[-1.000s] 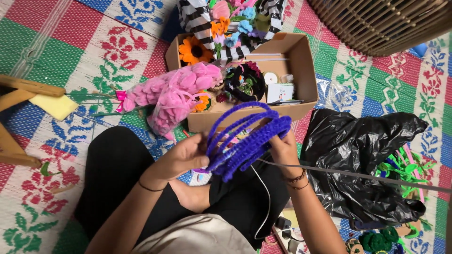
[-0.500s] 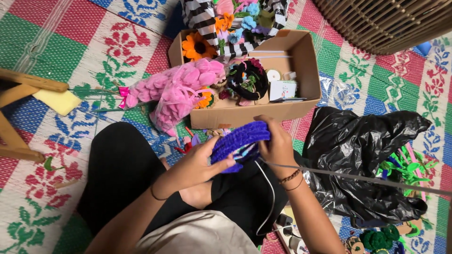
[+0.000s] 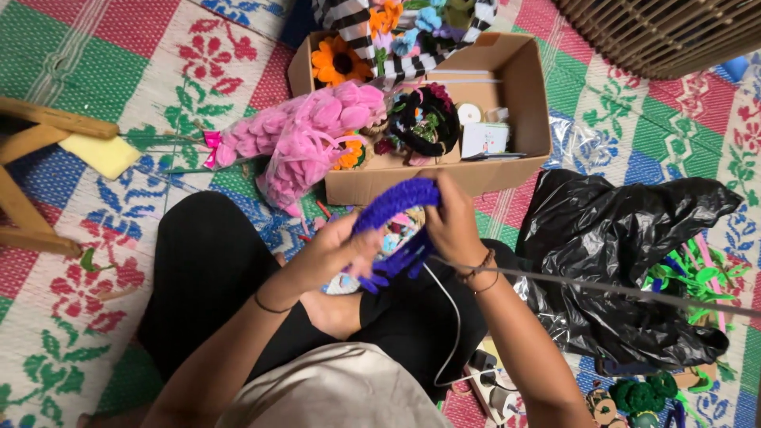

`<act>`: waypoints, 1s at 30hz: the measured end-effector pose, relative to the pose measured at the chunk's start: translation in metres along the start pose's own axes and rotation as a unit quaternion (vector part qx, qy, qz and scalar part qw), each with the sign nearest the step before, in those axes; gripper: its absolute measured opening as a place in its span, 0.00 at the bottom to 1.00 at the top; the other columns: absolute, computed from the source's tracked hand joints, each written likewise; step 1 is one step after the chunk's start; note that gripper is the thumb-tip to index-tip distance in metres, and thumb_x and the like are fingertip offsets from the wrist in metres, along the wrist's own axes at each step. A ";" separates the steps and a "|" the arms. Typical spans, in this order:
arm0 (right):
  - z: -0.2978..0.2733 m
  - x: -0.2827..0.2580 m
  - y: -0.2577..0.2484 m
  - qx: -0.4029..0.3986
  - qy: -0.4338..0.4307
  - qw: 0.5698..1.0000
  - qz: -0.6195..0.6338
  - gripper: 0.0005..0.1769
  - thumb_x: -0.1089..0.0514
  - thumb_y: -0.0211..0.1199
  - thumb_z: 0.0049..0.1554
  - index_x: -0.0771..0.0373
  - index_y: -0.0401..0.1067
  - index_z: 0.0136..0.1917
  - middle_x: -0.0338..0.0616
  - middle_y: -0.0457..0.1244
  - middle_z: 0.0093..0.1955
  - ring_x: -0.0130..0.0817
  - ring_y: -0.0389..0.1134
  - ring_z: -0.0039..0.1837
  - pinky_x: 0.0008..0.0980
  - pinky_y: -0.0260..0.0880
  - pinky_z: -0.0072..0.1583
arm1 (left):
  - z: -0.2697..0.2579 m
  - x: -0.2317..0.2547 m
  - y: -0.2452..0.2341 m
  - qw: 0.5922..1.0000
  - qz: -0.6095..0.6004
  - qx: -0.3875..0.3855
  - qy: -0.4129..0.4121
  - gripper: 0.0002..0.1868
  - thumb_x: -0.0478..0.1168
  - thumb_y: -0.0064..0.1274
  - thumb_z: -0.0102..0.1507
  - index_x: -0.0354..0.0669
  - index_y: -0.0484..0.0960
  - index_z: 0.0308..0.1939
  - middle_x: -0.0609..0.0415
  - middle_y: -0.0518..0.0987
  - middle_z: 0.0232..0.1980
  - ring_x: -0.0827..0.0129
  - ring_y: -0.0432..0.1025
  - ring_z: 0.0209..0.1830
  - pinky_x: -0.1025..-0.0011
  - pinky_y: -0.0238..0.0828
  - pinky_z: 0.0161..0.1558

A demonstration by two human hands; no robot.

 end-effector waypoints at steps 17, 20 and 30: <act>-0.049 0.177 0.054 -0.153 0.298 0.937 0.103 0.12 0.57 0.65 0.61 0.63 0.77 0.56 0.52 0.71 0.44 0.41 0.72 0.48 0.41 0.69 0.57 | -0.022 0.047 -0.054 0.969 0.045 0.232 0.074 0.16 0.49 0.44 0.73 0.39 0.71 0.40 0.67 0.54 0.22 0.87 0.48 0.16 0.86 0.49 0.19; -0.083 0.211 0.088 -0.210 0.296 0.931 0.038 0.13 0.58 0.66 0.58 0.57 0.79 0.56 0.53 0.72 0.46 0.51 0.73 0.53 0.46 0.68 0.59 | -0.028 0.040 -0.057 0.970 0.053 0.230 0.063 0.17 0.49 0.43 0.74 0.39 0.71 0.40 0.67 0.54 0.21 0.87 0.48 0.16 0.85 0.49 0.19; -0.110 0.229 0.171 -0.264 0.255 0.924 -0.105 0.20 0.50 0.66 0.58 0.51 0.73 0.64 0.51 0.70 0.55 0.55 0.71 0.60 0.50 0.71 0.63 | -0.039 0.020 -0.054 0.971 0.066 0.227 0.020 0.17 0.49 0.42 0.74 0.39 0.71 0.40 0.69 0.54 0.21 0.89 0.46 0.15 0.86 0.43 0.18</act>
Point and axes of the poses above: each hand's wrist, its own z-axis towards the middle knuckle, its own y-axis out of the palm, x = y × z, the point moved 4 cm from there along z, towards the middle knuckle
